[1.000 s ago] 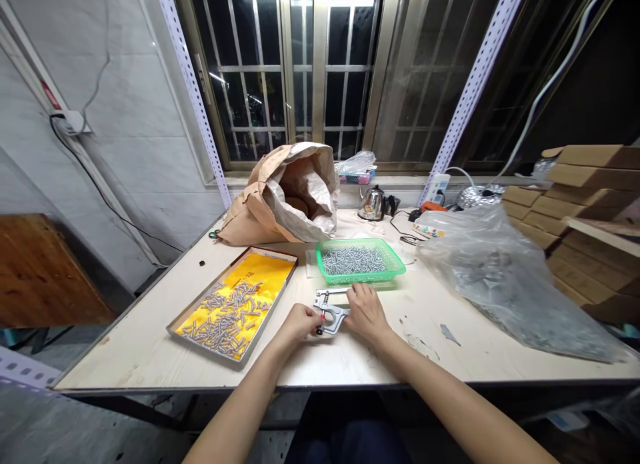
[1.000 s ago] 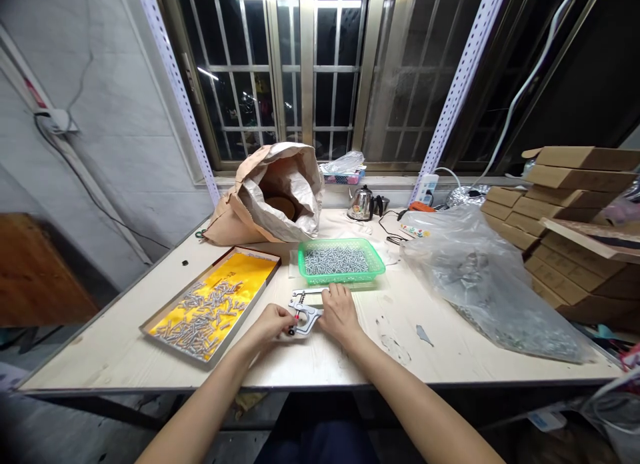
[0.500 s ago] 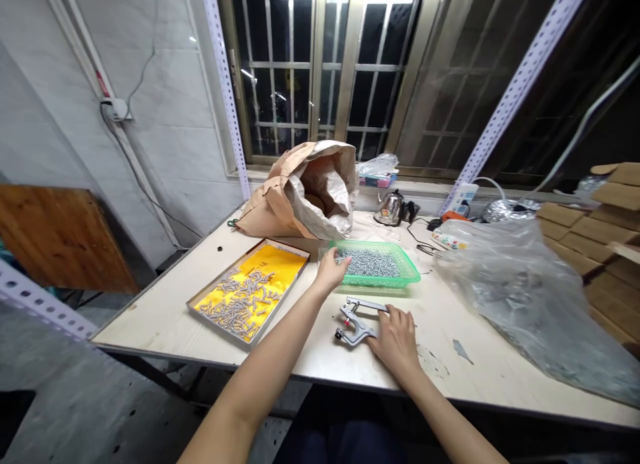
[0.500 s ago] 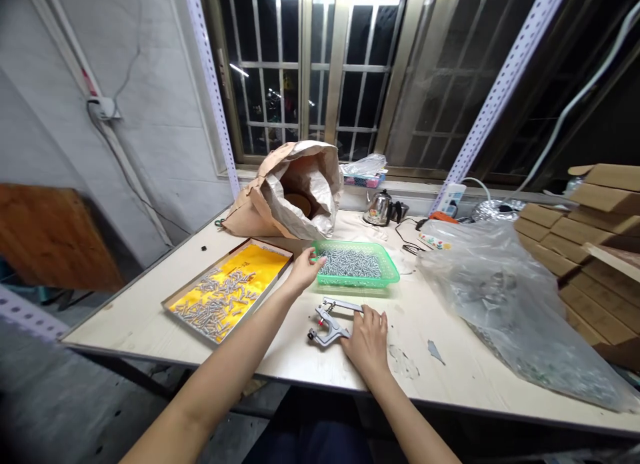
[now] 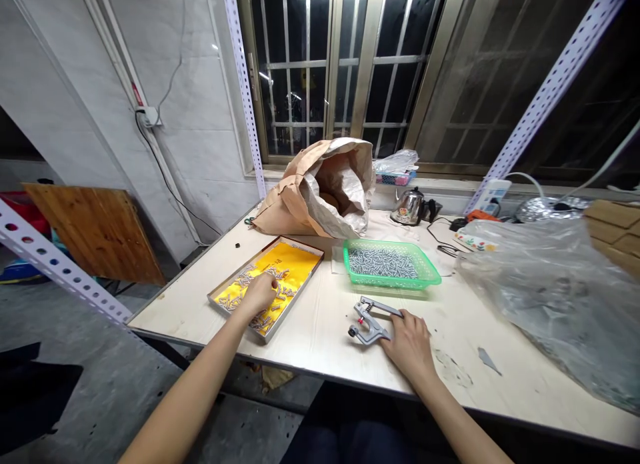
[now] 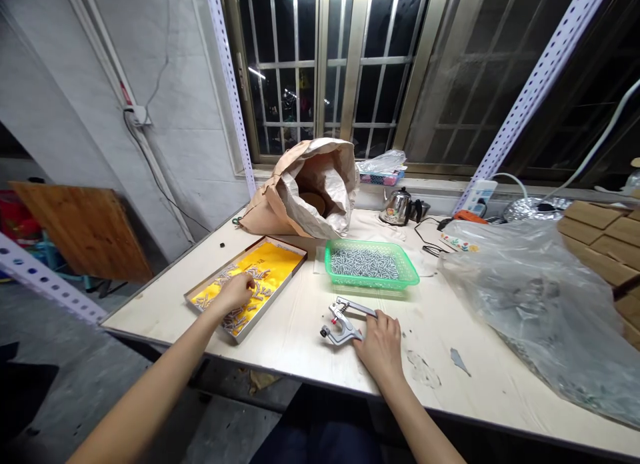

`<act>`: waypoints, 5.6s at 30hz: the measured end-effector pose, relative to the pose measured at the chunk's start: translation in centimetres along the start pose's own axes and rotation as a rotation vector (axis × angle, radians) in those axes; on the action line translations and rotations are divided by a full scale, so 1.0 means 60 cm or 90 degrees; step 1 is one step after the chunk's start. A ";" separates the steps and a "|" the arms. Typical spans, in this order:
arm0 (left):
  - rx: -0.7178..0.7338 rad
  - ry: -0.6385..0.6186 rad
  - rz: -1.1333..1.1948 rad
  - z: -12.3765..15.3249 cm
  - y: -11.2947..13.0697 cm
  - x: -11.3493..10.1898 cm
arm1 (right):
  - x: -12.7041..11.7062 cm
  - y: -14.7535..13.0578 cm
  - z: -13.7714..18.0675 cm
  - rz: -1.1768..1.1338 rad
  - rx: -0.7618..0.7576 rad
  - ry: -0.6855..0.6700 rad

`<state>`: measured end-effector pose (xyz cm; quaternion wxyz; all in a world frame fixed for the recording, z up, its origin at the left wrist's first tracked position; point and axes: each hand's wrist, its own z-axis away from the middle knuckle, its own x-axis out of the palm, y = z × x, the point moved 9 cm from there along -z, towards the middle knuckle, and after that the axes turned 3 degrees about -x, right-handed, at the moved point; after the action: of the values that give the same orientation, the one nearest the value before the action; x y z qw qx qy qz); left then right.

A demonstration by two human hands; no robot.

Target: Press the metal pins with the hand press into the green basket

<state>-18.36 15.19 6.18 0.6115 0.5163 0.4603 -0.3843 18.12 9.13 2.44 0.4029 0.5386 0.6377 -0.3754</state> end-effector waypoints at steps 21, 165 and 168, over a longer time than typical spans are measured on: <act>0.165 0.040 0.216 0.062 0.119 0.012 | -0.038 -0.029 -0.021 0.014 -0.074 0.033; 0.153 -0.284 0.638 0.111 0.266 0.162 | -0.034 -0.042 -0.022 -0.026 -0.052 0.054; 0.163 -0.282 0.620 0.111 0.269 0.165 | -0.034 -0.042 -0.020 -0.022 -0.050 0.051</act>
<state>0.77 11.43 1.42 0.7332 0.6466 -0.0219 -0.2094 15.72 9.09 4.87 0.3914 0.5256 0.6770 -0.3350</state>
